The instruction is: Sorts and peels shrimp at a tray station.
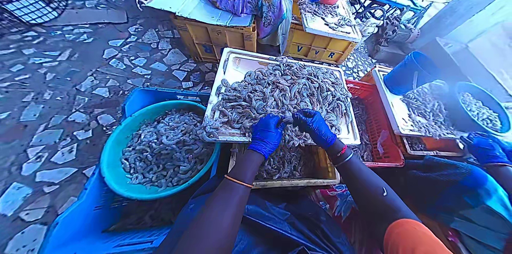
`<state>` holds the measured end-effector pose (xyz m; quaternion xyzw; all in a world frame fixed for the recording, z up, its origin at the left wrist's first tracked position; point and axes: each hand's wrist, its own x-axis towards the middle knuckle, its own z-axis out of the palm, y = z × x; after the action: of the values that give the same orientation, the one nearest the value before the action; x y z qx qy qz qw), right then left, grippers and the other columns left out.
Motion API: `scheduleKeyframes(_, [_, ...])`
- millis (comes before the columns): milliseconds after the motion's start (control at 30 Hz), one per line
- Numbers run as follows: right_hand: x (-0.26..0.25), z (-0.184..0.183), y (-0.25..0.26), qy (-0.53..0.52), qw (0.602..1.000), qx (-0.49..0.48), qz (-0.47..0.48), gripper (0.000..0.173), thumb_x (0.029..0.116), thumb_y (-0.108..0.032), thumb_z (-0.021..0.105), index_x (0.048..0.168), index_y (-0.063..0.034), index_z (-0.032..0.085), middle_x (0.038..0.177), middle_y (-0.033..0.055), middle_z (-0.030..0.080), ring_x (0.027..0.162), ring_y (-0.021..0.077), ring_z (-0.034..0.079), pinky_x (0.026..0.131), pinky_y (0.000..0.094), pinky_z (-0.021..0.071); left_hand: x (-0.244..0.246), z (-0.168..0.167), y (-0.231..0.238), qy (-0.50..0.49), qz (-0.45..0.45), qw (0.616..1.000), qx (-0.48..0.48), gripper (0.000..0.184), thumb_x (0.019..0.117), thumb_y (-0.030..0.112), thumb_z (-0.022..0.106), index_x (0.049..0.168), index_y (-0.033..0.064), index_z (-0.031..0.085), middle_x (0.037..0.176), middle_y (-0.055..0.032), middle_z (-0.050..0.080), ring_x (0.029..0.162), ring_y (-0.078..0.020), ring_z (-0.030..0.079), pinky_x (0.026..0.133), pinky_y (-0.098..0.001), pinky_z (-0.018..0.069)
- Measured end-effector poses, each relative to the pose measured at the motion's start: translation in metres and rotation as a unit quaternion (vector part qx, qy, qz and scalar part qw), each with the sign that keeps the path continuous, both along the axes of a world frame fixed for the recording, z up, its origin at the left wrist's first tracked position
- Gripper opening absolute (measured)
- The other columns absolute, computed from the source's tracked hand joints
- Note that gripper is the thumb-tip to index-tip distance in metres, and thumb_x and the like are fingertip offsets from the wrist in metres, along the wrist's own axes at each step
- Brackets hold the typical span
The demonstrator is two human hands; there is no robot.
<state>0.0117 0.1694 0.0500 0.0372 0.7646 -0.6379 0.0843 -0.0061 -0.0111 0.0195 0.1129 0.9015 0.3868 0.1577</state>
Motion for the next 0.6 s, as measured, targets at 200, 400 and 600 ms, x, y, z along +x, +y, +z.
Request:
scheduleKeyframes(200, [-0.006, -0.003, 0.009, 0.054, 0.894, 0.412, 0.17, 0.05, 0.1011, -0.053, 0.056, 0.133, -0.017, 0.067, 0.122, 0.0091, 0.07, 0.116, 0.0258, 0.065, 0.101, 0.0516, 0.0486, -0.003, -0.012, -0.007, -0.036, 0.062, 0.966, 0.249, 0.024, 0.1057, 0.019, 0.057, 0.12, 0.0037, 0.07, 0.117, -0.0122, 0.071, 0.11, -0.0181, 0.066, 0.101, -0.0406, 0.0506])
scheduleKeyframes(400, [0.002, -0.031, -0.033, 0.243, 0.854, 0.448, 0.102, 0.03, 0.1006, -0.019, 0.06, 0.126, -0.0074, 0.07, 0.11, 0.0148, 0.074, 0.106, 0.0333, 0.069, 0.103, 0.0566, 0.0465, 0.01, -0.001, -0.002, -0.128, 0.162, 0.881, 0.427, 0.029, 0.1077, 0.013, 0.051, 0.132, 0.0014, 0.062, 0.124, -0.0097, 0.066, 0.111, -0.0102, 0.063, 0.099, -0.0297, 0.0505])
scheduleKeyframes(600, [0.001, -0.016, -0.039, 0.11, 0.82, 0.482, 0.29, 0.039, 0.1051, -0.041, 0.049, 0.117, -0.0123, 0.072, 0.115, 0.0108, 0.073, 0.114, 0.0282, 0.066, 0.108, 0.0543, 0.0415, -0.007, -0.001, -0.047, -0.069, 0.309, 0.84, 0.441, 0.034, 0.109, 0.028, 0.05, 0.135, 0.0095, 0.062, 0.131, -0.0071, 0.065, 0.116, -0.0147, 0.061, 0.101, -0.0387, 0.049])
